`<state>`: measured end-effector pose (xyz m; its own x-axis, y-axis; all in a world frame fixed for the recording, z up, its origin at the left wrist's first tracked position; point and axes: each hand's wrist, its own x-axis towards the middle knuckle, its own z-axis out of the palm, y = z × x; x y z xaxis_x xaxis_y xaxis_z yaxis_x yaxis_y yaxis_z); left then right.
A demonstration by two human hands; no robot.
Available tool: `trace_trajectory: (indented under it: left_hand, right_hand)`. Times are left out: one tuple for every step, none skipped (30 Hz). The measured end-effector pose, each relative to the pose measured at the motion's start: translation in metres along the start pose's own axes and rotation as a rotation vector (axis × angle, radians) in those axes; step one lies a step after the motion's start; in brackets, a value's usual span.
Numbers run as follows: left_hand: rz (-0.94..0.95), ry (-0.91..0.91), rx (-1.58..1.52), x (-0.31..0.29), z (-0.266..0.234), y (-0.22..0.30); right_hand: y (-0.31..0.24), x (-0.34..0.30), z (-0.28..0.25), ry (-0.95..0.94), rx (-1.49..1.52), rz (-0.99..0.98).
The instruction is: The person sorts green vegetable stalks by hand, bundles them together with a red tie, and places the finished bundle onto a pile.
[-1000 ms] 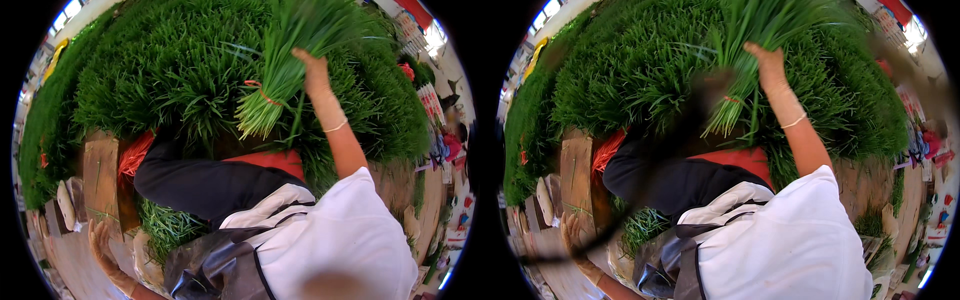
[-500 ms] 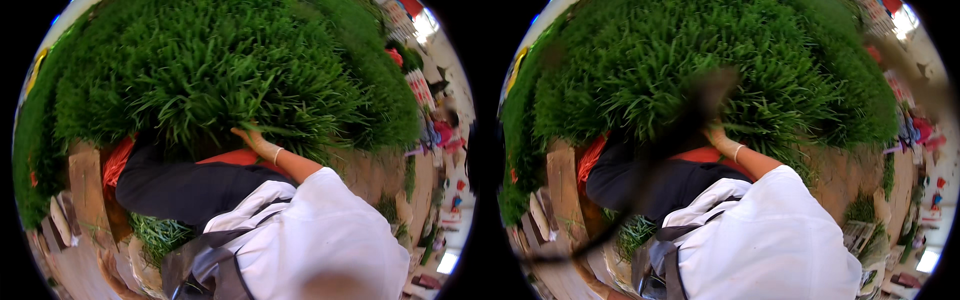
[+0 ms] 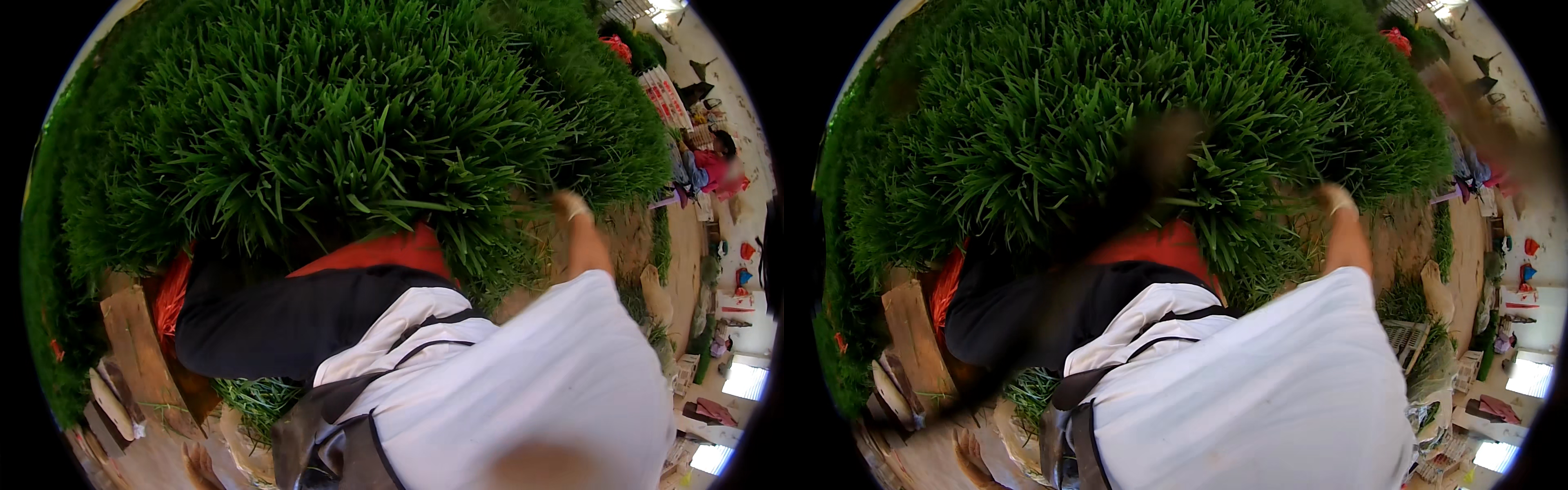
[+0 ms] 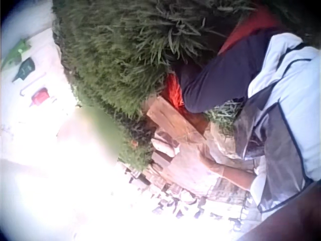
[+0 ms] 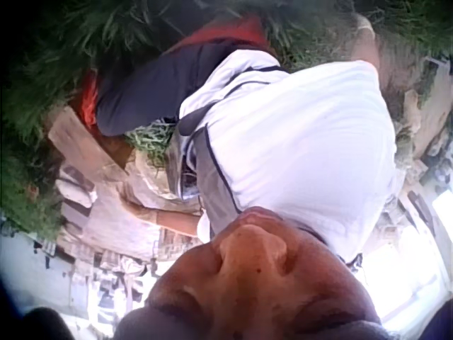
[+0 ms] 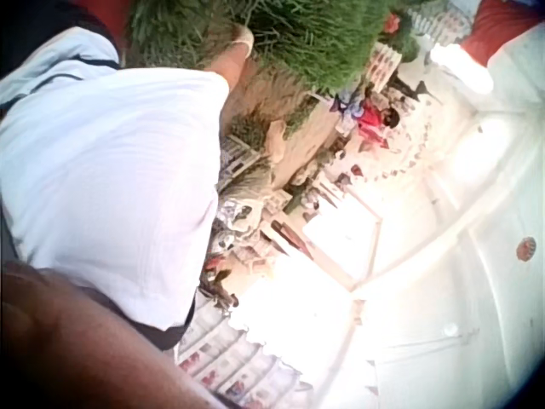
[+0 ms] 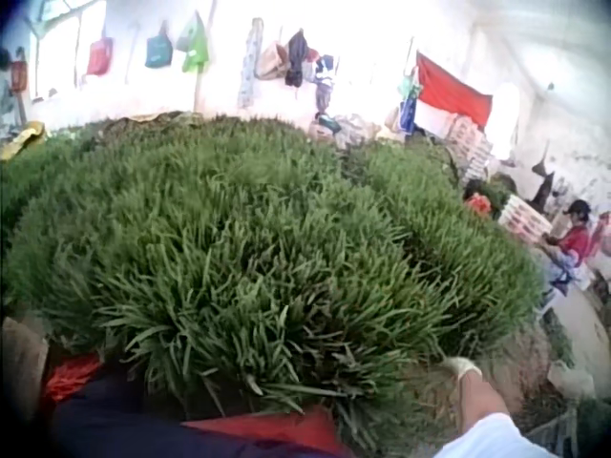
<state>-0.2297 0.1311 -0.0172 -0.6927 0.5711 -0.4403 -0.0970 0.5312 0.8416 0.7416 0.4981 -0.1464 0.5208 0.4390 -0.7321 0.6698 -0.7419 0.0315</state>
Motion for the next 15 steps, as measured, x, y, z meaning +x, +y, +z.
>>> trace_trajectory:
  left_hand:
    - [-0.051, 0.045, -0.009, -0.003, 0.003, 0.000]
    - [-0.052, 0.057, 0.006, -0.012, -0.002, 0.007]
    - [-0.056, 0.066, 0.021, -0.020, -0.007, 0.009]
    - [-0.064, 0.037, 0.019, -0.019, -0.007, 0.010]
    - [-0.048, 0.011, 0.017, -0.019, -0.009, 0.008]
    - [-0.031, -0.014, 0.016, -0.019, -0.011, 0.008]
    - [-0.007, -0.036, 0.014, -0.017, -0.012, 0.013]
    - [-0.010, -0.020, 0.042, -0.019, -0.007, 0.020]
    - [-0.013, -0.003, 0.070, -0.022, -0.001, 0.027]
    - [-0.016, 0.015, 0.098, -0.026, 0.005, 0.034]
    - [-0.001, 0.015, 0.104, -0.030, 0.014, 0.041]
    - [0.013, 0.015, 0.109, -0.034, 0.024, 0.048]
    - [0.025, 0.014, 0.114, -0.037, 0.032, 0.053]
    - [0.046, 0.008, 0.110, -0.042, 0.028, 0.053]
    - [0.064, 0.002, 0.104, -0.044, 0.021, 0.047]
  right_hand:
    - [0.034, 0.016, 0.049, -0.055, -0.274, -0.001]
    - [0.021, 0.001, 0.114, -0.004, -0.198, 0.124]
    - [0.001, -0.008, 0.173, -0.038, -0.188, 0.119]
    - [0.000, -0.016, 0.204, -0.064, -0.166, 0.103]
    - [-0.004, -0.023, 0.231, -0.076, -0.149, 0.079]
    - [-0.007, -0.030, 0.252, -0.085, -0.139, 0.064]
    - [-0.012, -0.036, 0.266, -0.090, -0.122, 0.044]
    - [-0.018, -0.037, 0.271, -0.087, -0.115, 0.024]
    - [-0.020, -0.040, 0.277, -0.088, -0.110, 0.013]
    - [-0.021, -0.044, 0.281, -0.089, -0.103, 0.000]
    - [-0.021, -0.040, 0.280, -0.086, -0.103, -0.012]
    - [-0.016, -0.038, 0.279, -0.086, -0.104, -0.016]
    - [-0.008, -0.037, 0.276, -0.089, -0.108, -0.019]
    - [-0.010, -0.036, 0.272, -0.090, -0.116, -0.036]
    - [-0.013, -0.031, 0.264, -0.085, -0.128, -0.056]
